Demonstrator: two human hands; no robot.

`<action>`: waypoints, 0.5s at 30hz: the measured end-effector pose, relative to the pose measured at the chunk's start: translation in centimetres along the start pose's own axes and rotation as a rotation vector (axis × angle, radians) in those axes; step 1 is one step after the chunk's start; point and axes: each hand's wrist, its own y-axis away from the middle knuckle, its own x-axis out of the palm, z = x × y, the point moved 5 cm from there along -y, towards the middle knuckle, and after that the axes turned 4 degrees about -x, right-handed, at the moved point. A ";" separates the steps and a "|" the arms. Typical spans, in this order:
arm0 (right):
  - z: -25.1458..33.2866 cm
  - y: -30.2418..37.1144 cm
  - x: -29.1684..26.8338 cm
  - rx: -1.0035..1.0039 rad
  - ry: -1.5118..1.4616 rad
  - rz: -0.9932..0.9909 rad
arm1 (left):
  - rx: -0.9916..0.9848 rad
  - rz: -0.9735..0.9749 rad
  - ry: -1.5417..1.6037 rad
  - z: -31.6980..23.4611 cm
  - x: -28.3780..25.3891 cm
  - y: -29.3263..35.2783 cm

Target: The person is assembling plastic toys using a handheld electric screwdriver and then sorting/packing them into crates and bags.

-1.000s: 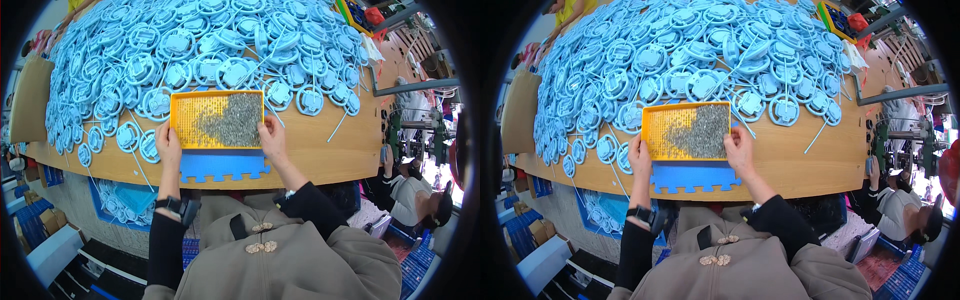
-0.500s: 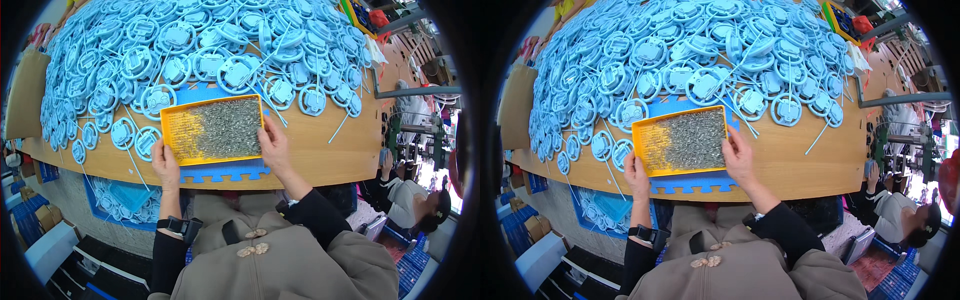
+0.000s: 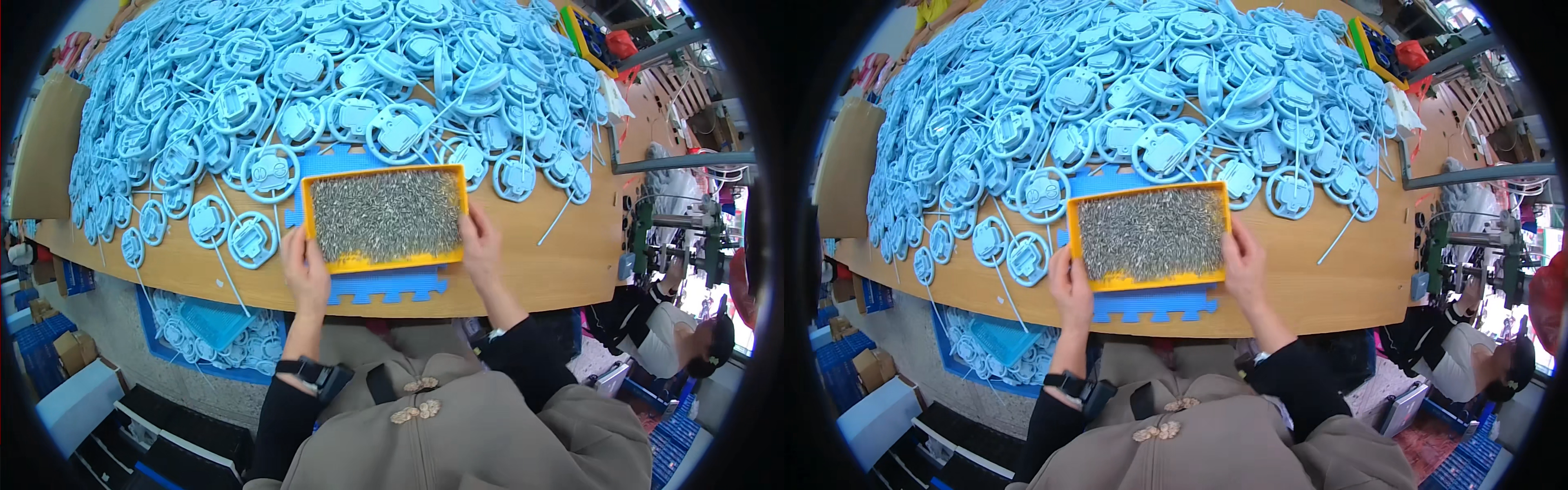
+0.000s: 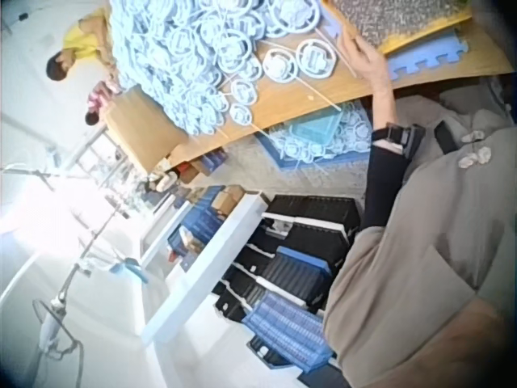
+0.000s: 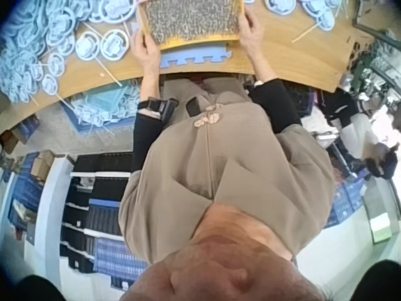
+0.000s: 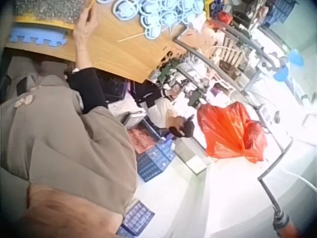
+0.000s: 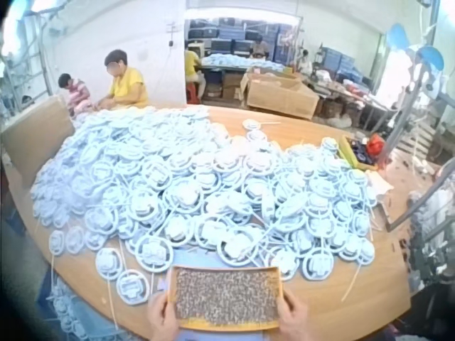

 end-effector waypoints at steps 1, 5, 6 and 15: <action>0.4 1.1 -0.1 -0.059 0.097 -0.035 | 0.065 -0.004 -0.035 -0.3 -0.6 0.5; -0.2 -1.6 2.1 0.040 0.038 0.027 | -0.015 -0.032 -0.071 -0.4 -0.9 -2.0; -0.5 -1.4 1.0 0.089 -0.005 0.028 | -0.028 0.018 -0.022 0.0 -0.3 -1.7; -0.6 -0.6 1.0 0.077 0.069 0.040 | -0.083 0.060 -0.025 0.5 -0.1 -1.2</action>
